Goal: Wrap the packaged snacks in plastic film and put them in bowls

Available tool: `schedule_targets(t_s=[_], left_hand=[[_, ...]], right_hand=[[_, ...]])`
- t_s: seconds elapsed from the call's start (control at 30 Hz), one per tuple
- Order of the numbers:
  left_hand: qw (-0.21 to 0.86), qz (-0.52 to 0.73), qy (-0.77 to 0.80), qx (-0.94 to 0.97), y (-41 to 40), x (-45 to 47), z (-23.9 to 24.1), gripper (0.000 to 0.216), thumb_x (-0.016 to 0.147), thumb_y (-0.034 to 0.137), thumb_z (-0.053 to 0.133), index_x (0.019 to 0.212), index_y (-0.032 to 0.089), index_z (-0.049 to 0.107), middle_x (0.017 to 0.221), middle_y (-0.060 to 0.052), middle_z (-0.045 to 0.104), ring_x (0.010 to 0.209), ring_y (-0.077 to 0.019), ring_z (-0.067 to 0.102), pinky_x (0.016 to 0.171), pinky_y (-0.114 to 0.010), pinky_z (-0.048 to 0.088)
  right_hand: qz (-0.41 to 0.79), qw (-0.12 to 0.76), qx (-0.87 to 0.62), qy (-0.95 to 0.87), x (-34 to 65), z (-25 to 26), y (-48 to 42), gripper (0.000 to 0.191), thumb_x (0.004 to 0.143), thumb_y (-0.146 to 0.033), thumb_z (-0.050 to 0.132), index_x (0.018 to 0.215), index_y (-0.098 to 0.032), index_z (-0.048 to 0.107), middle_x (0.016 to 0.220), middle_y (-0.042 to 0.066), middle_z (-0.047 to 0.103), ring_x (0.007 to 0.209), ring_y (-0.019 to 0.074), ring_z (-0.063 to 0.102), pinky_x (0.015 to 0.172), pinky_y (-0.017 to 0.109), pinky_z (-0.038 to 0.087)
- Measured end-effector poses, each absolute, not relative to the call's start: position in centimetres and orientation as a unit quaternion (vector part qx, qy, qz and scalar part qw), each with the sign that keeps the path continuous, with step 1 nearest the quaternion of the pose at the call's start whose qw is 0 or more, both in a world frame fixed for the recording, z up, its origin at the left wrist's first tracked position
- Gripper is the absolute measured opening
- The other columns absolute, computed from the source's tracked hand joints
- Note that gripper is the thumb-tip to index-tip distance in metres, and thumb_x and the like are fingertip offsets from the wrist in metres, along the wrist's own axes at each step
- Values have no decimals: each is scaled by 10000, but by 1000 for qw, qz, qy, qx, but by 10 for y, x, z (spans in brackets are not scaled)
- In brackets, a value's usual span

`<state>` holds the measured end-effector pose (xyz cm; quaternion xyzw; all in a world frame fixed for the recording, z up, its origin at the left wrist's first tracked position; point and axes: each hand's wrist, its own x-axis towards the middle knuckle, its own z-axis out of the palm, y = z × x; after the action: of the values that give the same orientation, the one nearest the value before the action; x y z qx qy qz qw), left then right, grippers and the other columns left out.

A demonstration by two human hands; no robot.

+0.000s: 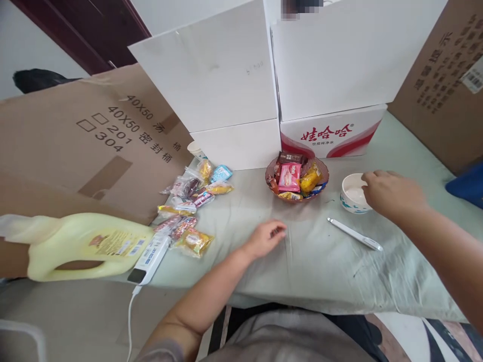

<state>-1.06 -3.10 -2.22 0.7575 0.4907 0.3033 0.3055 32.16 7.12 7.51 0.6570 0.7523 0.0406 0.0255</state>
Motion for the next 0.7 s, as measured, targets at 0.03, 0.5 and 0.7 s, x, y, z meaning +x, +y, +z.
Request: schedule_targets(t_s=[0.03, 0.5, 0.7], left_hand=[[242, 315, 515, 760, -24, -28, -16, 221, 847, 195, 555, 1043, 203, 655, 1030, -67, 685, 917, -192, 637, 862, -335, 518], [-43, 70, 706, 703, 25, -99, 12, 351, 834, 253, 619, 1175, 172, 618, 1103, -143, 626, 1077, -327, 537, 933, -468, 436], [32, 246, 472, 846, -61, 18, -24, 542, 765, 438, 730, 1243, 246, 557, 1146, -107, 557, 1033, -298, 524, 888, -460, 487]], right_hand=[[49, 13, 656, 753, 324, 72, 56, 342, 952, -339, 425, 1196, -180, 605, 1190, 172, 647, 1025, 285, 613, 719, 378, 439], [43, -154, 578, 800, 334, -51, -57, 345, 957, -332, 372, 1106, -200, 653, 1104, 125, 652, 1010, 303, 583, 880, 464, 489], [-23, -220, 563, 796, 304, -25, -55, 318, 973, -294, 366, 1140, -205, 621, 999, 97, 655, 863, 225, 647, 754, 359, 541]])
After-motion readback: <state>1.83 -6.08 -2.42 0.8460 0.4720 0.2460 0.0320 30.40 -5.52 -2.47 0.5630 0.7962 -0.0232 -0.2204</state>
